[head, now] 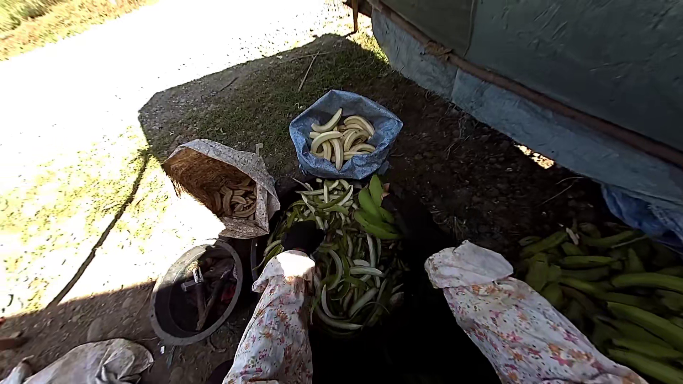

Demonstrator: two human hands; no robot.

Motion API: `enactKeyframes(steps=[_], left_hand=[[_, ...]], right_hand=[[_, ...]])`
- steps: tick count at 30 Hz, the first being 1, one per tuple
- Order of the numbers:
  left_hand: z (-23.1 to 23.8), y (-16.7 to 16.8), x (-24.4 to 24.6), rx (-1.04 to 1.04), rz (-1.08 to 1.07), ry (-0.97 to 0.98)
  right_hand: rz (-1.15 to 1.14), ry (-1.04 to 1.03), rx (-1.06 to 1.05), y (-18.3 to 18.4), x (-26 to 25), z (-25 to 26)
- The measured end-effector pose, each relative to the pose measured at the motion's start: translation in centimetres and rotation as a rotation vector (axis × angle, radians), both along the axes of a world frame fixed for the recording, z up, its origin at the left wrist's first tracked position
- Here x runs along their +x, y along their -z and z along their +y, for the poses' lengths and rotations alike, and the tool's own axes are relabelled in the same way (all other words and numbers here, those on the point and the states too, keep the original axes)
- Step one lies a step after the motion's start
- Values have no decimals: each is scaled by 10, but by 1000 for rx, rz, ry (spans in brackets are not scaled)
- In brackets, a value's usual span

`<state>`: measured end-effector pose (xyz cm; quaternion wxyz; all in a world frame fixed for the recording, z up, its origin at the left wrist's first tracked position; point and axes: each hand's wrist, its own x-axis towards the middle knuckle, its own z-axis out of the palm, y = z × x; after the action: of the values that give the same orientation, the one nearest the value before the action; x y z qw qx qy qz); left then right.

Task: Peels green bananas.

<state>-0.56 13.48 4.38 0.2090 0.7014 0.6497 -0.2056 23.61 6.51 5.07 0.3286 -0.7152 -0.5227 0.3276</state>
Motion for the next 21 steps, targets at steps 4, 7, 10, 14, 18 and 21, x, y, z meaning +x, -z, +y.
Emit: enactKeyframes(steps=[4, 7, 10, 14, 18, 21], left_hand=[[-42, -15, -52, -6, -188, -131], [-79, 1, -86, 40, -239, -385], [-97, 15, -105, -42, -188, -393], [-111, 13, -112, -24, -371, -514], [-131, 23, -92, 7, -791, -714], [-159, 32, -65, -47, -1116, -876]], right_hand=[[173, -154, -78, 11, -72, -3], [201, -262, -158, 62, -99, -5], [148, -231, -189, 86, -85, -17], [-162, -394, -289, 94, -64, -40], [-394, -572, -261, 90, -91, -42], [-571, -635, -155, 102, -105, -30]])
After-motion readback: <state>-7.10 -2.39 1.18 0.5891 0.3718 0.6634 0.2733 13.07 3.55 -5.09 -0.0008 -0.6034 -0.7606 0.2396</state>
